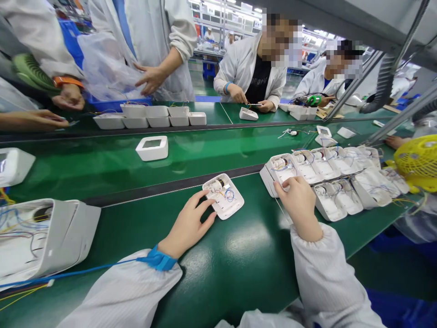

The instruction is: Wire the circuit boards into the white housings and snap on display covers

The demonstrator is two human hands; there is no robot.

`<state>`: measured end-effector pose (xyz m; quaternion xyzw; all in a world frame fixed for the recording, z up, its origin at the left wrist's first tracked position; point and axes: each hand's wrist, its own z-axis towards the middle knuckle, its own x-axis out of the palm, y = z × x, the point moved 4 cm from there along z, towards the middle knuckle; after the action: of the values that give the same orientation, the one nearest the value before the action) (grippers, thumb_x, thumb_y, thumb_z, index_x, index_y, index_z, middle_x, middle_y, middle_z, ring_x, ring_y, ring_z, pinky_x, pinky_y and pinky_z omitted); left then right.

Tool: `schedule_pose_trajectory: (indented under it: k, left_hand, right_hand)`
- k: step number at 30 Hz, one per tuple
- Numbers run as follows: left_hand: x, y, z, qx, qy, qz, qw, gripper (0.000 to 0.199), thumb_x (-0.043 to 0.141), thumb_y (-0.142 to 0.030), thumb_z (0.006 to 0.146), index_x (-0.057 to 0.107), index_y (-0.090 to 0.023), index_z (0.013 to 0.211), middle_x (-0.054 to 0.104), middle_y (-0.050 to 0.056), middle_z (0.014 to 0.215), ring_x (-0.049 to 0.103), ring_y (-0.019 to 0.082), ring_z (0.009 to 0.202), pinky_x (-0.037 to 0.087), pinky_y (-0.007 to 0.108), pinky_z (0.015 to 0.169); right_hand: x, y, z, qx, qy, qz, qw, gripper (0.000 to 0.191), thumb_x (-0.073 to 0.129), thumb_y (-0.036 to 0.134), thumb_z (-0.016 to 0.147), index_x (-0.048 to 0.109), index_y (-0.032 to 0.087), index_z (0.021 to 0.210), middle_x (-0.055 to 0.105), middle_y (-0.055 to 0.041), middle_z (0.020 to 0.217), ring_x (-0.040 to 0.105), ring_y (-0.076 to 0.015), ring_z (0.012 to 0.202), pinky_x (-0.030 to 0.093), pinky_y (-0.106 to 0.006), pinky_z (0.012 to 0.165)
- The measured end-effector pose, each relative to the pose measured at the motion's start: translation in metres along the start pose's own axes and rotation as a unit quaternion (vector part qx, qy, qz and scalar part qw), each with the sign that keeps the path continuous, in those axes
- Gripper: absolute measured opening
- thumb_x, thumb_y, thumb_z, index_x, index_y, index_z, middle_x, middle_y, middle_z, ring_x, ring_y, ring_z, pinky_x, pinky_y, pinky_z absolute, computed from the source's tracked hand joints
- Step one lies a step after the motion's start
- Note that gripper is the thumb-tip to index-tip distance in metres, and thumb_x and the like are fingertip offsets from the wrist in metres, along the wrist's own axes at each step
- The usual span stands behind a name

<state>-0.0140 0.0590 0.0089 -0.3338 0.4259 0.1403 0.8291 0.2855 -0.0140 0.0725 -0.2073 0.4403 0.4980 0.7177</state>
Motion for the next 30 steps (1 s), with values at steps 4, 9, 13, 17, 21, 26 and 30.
schedule_pose_trajectory:
  k: [4, 9, 13, 17, 21, 26, 30]
  left_hand:
    - [0.001, -0.001, 0.001, -0.008, 0.01, -0.002, 1.0, 0.031, 0.053, -0.033, 0.092, 0.056, -0.019, 0.119, 0.043, 0.015, 0.143, 0.048, 0.03, 0.13, 0.046, 0.047, 0.106]
    - [-0.001, -0.001, 0.002, -0.023, 0.013, -0.017, 1.0, 0.024, 0.052, -0.033, 0.092, 0.057, -0.019, 0.112, 0.043, 0.014, 0.144, 0.047, 0.029, 0.131, 0.047, 0.045, 0.105]
    - [-0.003, 0.004, 0.001, -0.071, -0.017, -0.055, 0.996, 0.012, 0.053, -0.029, 0.089, 0.057, -0.019, 0.094, 0.045, 0.013, 0.141, 0.053, 0.028, 0.127, 0.051, 0.043, 0.101]
    - [-0.001, 0.021, -0.002, -0.148, -0.055, -0.16, 0.974, 0.026, 0.053, -0.019, 0.079, 0.053, -0.018, 0.104, 0.044, 0.015, 0.143, 0.056, 0.028, 0.125, 0.053, 0.042, 0.099]
    - [0.003, 0.039, 0.0, -0.193, -0.04, -0.336, 0.921, 0.058, 0.049, -0.011, 0.068, 0.044, -0.016, 0.126, 0.057, 0.016, 0.136, 0.057, 0.025, 0.127, 0.046, 0.045, 0.108]
    - [-0.003, 0.044, 0.003, -0.219, 0.02, -0.375, 0.901, 0.057, 0.052, -0.01, 0.063, 0.056, -0.014, 0.12, 0.063, 0.015, 0.13, 0.061, 0.029, 0.121, 0.049, 0.044, 0.102]
    - [-0.01, 0.031, 0.005, -0.172, 0.073, -0.319, 0.929, 0.05, 0.057, -0.019, 0.075, 0.056, -0.016, 0.125, 0.066, 0.014, 0.127, 0.063, 0.029, 0.118, 0.052, 0.041, 0.099]
  right_hand:
    - [-0.013, 0.013, -0.005, -0.056, -0.117, 0.088, 0.988, 0.021, 0.065, 0.037, 0.086, 0.066, 0.016, 0.085, 0.063, -0.0097, 0.094, 0.059, -0.0219, 0.082, 0.041, -0.032, 0.065]
    - [0.006, 0.058, -0.039, -0.185, -0.009, 0.383, 0.905, 0.009, 0.059, 0.024, 0.091, 0.062, 0.019, 0.084, 0.059, -0.007, 0.092, 0.058, -0.0151, 0.078, 0.048, -0.027, 0.063]
    - [0.042, 0.084, -0.052, -0.17, 0.081, 0.49, 0.851, 0.013, 0.052, 0.025, 0.094, 0.064, 0.019, 0.091, 0.059, -0.0071, 0.096, 0.059, -0.0156, 0.083, 0.046, -0.025, 0.06]
    - [0.085, 0.1, -0.016, -0.063, 0.088, 0.483, 0.869, 0.023, 0.044, 0.032, 0.097, 0.062, 0.018, 0.094, 0.062, -0.0077, 0.099, 0.059, -0.0163, 0.086, 0.047, -0.027, 0.067]
    - [0.122, 0.137, 0.019, -0.099, 0.157, 0.46, 0.868, 0.024, 0.047, 0.031, 0.095, 0.065, 0.017, 0.092, 0.066, -0.0043, 0.088, 0.059, -0.0144, 0.074, 0.047, -0.026, 0.069]
    - [0.13, 0.161, 0.016, -0.202, 0.219, 0.419, 0.858, 0.01, 0.062, 0.021, 0.086, 0.069, 0.019, 0.078, 0.062, 0.001, 0.072, 0.055, -0.0124, 0.066, 0.04, -0.025, 0.065]
    - [0.121, 0.161, 0.007, -0.25, 0.231, 0.404, 0.849, 0.008, 0.063, 0.018, 0.086, 0.07, 0.019, 0.082, 0.063, 0.0003, 0.079, 0.056, -0.0113, 0.069, 0.04, -0.024, 0.067]
